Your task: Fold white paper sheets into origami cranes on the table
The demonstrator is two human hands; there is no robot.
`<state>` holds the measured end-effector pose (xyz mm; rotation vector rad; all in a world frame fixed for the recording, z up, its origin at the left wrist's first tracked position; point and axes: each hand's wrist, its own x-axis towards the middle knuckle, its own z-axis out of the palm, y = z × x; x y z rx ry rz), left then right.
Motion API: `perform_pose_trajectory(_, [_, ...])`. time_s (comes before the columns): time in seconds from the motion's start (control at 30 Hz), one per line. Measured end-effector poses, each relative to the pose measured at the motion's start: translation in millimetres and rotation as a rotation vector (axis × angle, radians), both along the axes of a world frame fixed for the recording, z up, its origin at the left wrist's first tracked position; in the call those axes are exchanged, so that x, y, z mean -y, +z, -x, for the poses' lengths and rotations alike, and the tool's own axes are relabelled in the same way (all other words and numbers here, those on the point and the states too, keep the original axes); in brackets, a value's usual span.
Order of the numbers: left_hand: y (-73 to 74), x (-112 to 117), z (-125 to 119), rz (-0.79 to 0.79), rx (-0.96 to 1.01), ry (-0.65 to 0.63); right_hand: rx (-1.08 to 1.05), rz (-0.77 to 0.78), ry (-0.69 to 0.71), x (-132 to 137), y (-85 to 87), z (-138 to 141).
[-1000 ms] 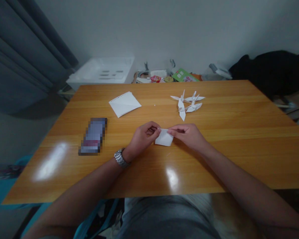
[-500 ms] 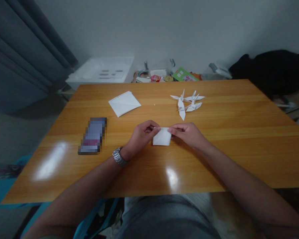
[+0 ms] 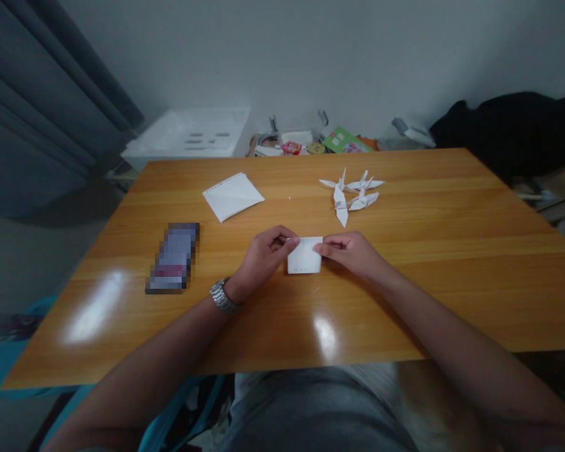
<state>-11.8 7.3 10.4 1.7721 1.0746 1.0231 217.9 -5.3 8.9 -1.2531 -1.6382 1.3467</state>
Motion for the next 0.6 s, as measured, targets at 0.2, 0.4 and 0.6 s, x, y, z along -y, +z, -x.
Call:
perform_pose_trajectory(0.2, [0.5, -1.3, 0.1, 0.013, 0.001, 0.005, 0.048, -0.028, 0.059, 0.0, 2.9, -3.7])
perform_pose_trajectory(0.4, [0.7, -1.1, -1.0, 0.015, 0.025, 0.006, 0.106, -0.083, 0.012, 1.4, 3.7, -2.6])
perform_pose_trajectory(0.6, [-2.6, -4.5, 1.7, 0.018, 0.061, 0.063, -0.056, 0.056, 0.031, 1.5, -5.2, 1.3])
